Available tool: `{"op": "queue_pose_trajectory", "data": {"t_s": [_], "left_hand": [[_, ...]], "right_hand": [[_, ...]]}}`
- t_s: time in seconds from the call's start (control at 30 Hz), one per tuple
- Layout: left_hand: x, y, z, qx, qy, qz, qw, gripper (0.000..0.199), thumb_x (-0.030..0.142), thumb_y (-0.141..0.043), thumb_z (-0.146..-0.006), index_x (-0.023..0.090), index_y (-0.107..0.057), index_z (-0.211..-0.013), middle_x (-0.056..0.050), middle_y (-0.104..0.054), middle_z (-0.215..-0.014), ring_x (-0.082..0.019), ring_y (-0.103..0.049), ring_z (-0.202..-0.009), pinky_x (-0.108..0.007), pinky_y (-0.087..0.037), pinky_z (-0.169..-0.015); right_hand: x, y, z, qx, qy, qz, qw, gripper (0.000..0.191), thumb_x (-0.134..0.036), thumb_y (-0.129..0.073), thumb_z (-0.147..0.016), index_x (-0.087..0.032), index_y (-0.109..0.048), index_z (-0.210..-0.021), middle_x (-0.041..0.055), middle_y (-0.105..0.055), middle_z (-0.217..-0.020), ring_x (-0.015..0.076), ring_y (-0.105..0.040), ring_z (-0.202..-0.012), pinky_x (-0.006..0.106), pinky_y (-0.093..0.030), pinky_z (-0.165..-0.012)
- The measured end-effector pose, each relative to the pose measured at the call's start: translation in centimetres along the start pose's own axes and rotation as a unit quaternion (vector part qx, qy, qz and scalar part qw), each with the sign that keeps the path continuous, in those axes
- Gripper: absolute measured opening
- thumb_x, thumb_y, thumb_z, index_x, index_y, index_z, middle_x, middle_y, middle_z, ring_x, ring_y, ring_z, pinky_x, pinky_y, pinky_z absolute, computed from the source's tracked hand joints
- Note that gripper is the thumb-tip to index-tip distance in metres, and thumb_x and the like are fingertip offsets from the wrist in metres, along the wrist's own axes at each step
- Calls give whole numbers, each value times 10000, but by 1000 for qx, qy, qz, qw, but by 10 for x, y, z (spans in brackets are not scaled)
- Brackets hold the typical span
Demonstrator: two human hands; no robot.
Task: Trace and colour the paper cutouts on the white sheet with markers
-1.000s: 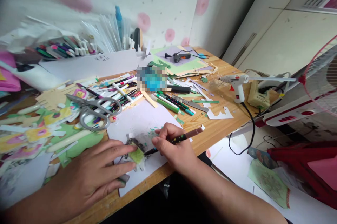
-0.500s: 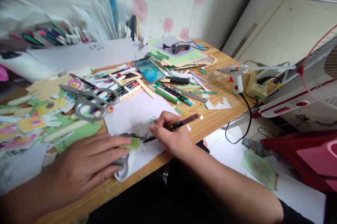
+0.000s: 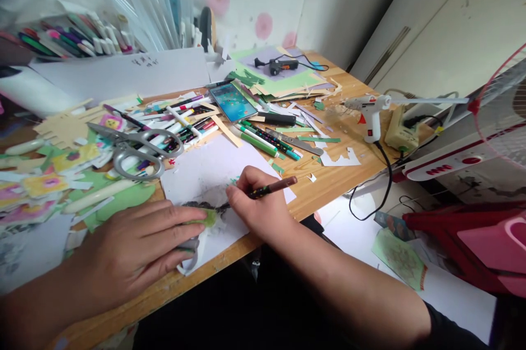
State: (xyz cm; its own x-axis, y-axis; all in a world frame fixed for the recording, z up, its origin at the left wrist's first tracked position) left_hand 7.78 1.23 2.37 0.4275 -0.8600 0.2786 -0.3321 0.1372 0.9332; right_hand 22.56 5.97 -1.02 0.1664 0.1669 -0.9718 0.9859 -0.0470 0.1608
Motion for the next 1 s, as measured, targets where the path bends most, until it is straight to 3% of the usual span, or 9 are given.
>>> {"op": "queue_pose_trajectory", "data": {"t_s": [0.17,0.67,1.0], "left_hand": [[0,-3,-1,-14,10,-25,1000,205,239,-488,-919,217,-597,-1090,-34,-634,-1181,-221,-592,-917,-387,-474,-779],[-4,-7,-3,-19,8,0,1000,192,244,-502,-918,222,-602,-1080,-17,-635,-1173,-220,-587,-914,-372,-458,-750],[-4,-6,-1,-17,8,3,1000,209,239,-527,-901,240,-605,-1094,-4,-640,-1176,-219,-595,-924,-362,-471,-747]], "right_hand": [[-3,-4,-1,-9,4,47,999,254,-241,-604,-752,-214,-428,-571,-47,-444,-527,141,-514,-574,292,-445,-604],[-8,-3,0,-3,35,88,996,245,-219,-612,-754,-208,-448,-573,-45,-470,-518,118,-471,-512,247,-374,-497],[-8,-4,2,-9,44,96,994,243,-220,-612,-763,-209,-448,-584,-40,-476,-531,163,-583,-612,294,-454,-594]]}}
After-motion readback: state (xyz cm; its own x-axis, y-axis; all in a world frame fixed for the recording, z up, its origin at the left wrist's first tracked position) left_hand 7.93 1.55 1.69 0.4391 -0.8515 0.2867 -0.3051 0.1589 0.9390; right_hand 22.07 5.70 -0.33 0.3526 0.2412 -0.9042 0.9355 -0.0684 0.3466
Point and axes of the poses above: each hand's wrist, its own z-axis away from the middle knuckle, its own y-axis out of the back of the hand, x = y × z, the point moved 9 cm from there along -z, towards the middle knuckle
